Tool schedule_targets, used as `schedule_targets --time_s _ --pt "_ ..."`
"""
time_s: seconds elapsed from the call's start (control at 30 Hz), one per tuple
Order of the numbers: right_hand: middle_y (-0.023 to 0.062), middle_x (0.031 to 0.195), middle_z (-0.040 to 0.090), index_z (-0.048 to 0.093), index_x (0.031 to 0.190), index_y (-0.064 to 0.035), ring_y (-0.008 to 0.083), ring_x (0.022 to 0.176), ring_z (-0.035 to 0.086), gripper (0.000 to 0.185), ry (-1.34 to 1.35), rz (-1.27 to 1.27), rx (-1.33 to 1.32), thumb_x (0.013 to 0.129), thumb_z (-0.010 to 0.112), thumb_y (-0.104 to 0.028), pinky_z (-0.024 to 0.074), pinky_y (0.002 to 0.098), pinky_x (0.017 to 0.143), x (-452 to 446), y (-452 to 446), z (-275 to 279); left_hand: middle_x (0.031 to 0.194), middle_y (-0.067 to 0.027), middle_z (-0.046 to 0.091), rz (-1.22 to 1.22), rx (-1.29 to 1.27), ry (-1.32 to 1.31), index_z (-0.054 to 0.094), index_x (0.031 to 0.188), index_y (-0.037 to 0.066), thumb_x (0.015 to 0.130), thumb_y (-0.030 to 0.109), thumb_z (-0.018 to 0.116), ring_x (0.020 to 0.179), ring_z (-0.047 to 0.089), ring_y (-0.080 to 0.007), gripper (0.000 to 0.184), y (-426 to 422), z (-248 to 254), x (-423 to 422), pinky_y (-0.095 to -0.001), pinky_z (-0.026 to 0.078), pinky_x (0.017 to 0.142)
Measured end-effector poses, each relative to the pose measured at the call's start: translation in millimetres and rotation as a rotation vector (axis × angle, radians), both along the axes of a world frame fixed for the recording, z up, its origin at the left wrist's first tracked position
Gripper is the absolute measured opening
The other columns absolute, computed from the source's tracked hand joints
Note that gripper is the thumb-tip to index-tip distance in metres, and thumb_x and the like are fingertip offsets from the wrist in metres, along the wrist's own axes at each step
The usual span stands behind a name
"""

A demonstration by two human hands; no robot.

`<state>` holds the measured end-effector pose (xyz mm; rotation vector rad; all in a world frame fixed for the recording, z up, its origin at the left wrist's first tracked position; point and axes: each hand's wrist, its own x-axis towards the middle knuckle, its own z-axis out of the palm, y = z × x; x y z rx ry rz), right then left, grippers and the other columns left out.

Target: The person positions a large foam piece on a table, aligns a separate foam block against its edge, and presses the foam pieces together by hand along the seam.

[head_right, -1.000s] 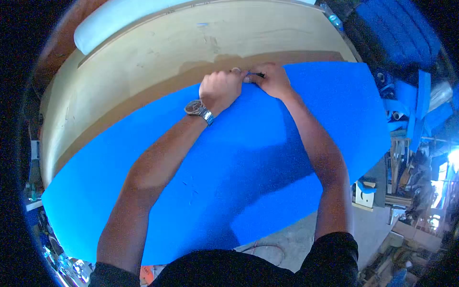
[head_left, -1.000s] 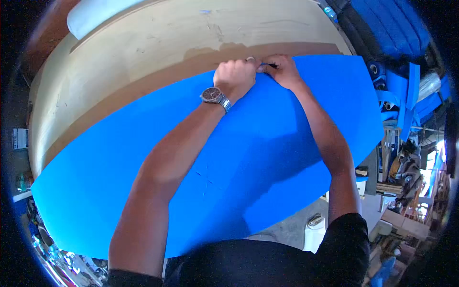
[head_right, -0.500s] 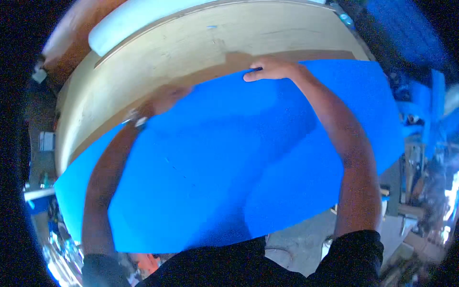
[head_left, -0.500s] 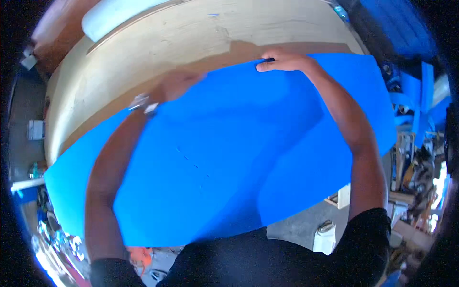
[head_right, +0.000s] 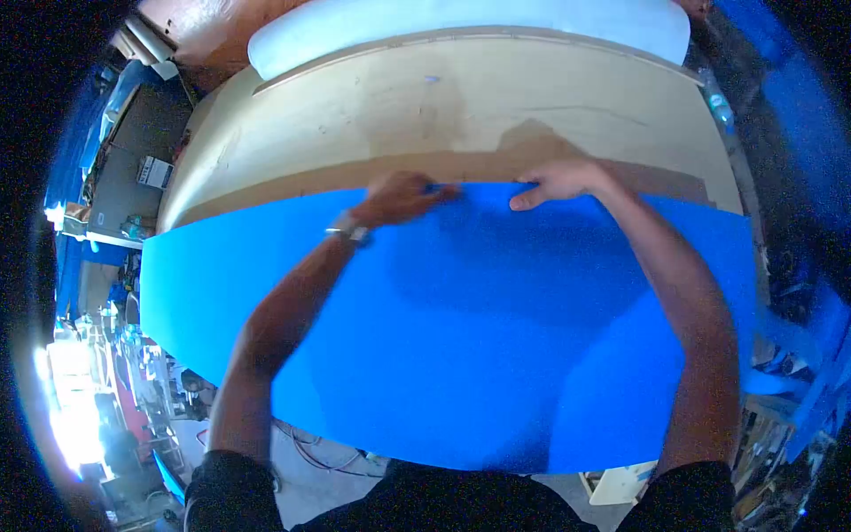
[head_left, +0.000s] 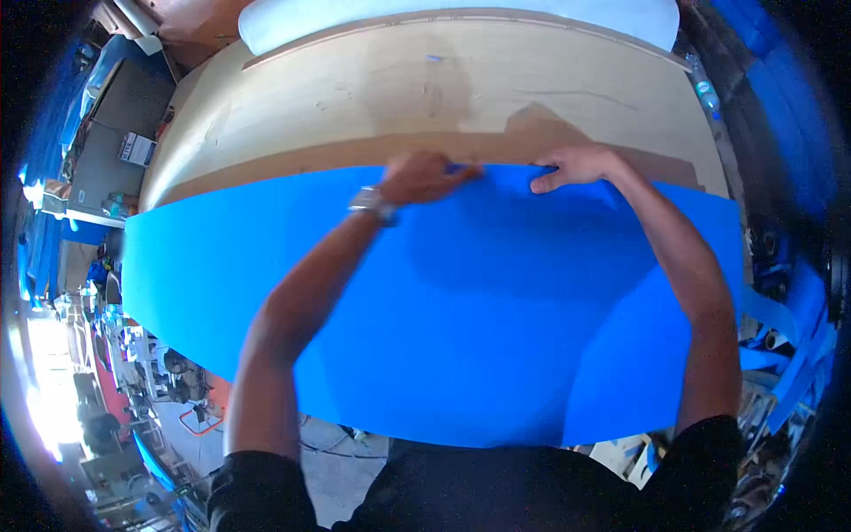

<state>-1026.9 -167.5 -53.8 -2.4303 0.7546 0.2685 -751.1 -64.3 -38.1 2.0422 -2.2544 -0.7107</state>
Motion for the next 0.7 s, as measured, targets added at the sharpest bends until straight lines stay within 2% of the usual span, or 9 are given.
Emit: schedule_targets --time_s 0.03,0.07,0.2,0.27,0.37,0.53,0.6,0.63,0.7 --pt "0.0131 0.094 0.067 0.062 0.114 0.0004 0.0249 0.078 0.057 0.057 0.004 0.023 0.006 0.087 0.063 -0.049 0.0450 0.0365 0.073 -12 -3 2 0.074 -0.0094 0.068 -0.055 -0.113 -0.028 0.069 0.078 0.007 0.093 0.056 0.049 0.058 0.060 -0.0223 0.055 -4 4 -40 -0.0352 0.049 0.053" --pt "0.0131 0.094 0.067 0.062 0.114 0.0004 0.0249 0.078 0.057 0.057 0.007 0.018 0.003 0.087 0.063 -0.049 0.0450 0.0365 0.073 -23 -4 1 0.074 -0.0094 0.068 -0.060 -0.116 -0.024 0.069 0.078 0.007 0.093 0.056 0.049 0.058 0.060 -0.0223 0.055 -5 0 -61 -0.0352 0.049 0.053" --pt "0.0119 0.088 0.068 0.064 0.107 0.0007 0.0260 0.075 0.058 0.048 0.059 -0.111 0.095 0.089 0.062 -0.044 0.0449 0.0366 0.073 -40 0 5 0.077 -0.0166 0.068 -0.092 -0.375 -0.017 0.066 0.079 0.005 0.094 0.047 0.049 0.059 0.062 -0.0332 0.048 -8 -13 -114 -0.0445 0.048 0.053" --pt "0.0125 0.095 0.069 0.063 0.110 0.0020 0.0270 0.079 0.059 0.049 -0.066 -0.148 0.074 0.089 0.063 -0.042 0.0448 0.0386 0.076 -40 15 11 0.075 -0.0168 0.067 -0.085 -0.409 -0.010 0.066 0.079 0.005 0.094 0.044 0.049 0.058 0.062 -0.0342 0.045 -5 -17 -123 -0.0451 0.048 0.053" --pt "0.0113 0.097 0.069 0.063 0.109 0.0014 0.0281 0.079 0.060 0.046 -0.127 -0.251 0.007 0.089 0.063 -0.040 0.0456 0.0381 0.075 -41 23 -17 0.068 -0.0174 0.065 -0.063 -0.515 -0.039 0.067 0.077 0.006 0.092 0.038 0.052 0.054 0.059 -0.0375 0.038 0 -18 -116 -0.0470 0.047 0.051" --pt "0.0097 0.101 0.070 0.063 0.112 -0.0010 0.0304 0.082 0.061 0.044 -0.255 -0.285 -0.146 0.089 0.063 -0.038 0.0458 0.0380 0.079 -44 43 -12 0.068 -0.0165 0.065 -0.054 -0.614 -0.003 0.067 0.077 0.008 0.092 0.036 0.052 0.055 0.060 -0.0388 0.035 3 -21 -120 -0.0469 0.048 0.051" --pt "0.0092 0.103 0.070 0.063 0.113 -0.0017 0.0306 0.084 0.060 0.045 -0.220 -0.251 -0.156 0.089 0.062 -0.039 0.0458 0.0381 0.079 -44 40 -11 0.078 -0.0144 0.068 -0.123 -0.437 -0.184 0.068 0.086 0.009 0.092 0.032 0.052 0.066 0.064 -0.0369 0.029 -8 -11 -117 -0.0452 0.049 0.055" --pt "0.0088 0.104 0.069 0.063 0.114 -0.0023 0.0308 0.085 0.060 0.046 -0.191 -0.213 -0.173 0.089 0.061 -0.041 0.0457 0.0382 0.080 -44 35 -7 0.078 -0.0144 0.068 -0.127 -0.440 -0.188 0.068 0.086 0.009 0.092 0.032 0.052 0.066 0.064 -0.0369 0.029 -9 -11 -109 -0.0452 0.049 0.055" --pt "0.0079 0.107 0.069 0.063 0.115 -0.0036 0.0313 0.088 0.060 0.047 -0.146 -0.138 -0.226 0.089 0.060 -0.043 0.0457 0.0383 0.082 -46 23 7 0.097 -0.0118 0.070 -0.461 -0.442 -0.435 0.066 0.105 0.012 0.091 0.026 0.050 0.080 0.066 -0.0335 0.026 -15 -15 -76 -0.0422 0.051 0.061"
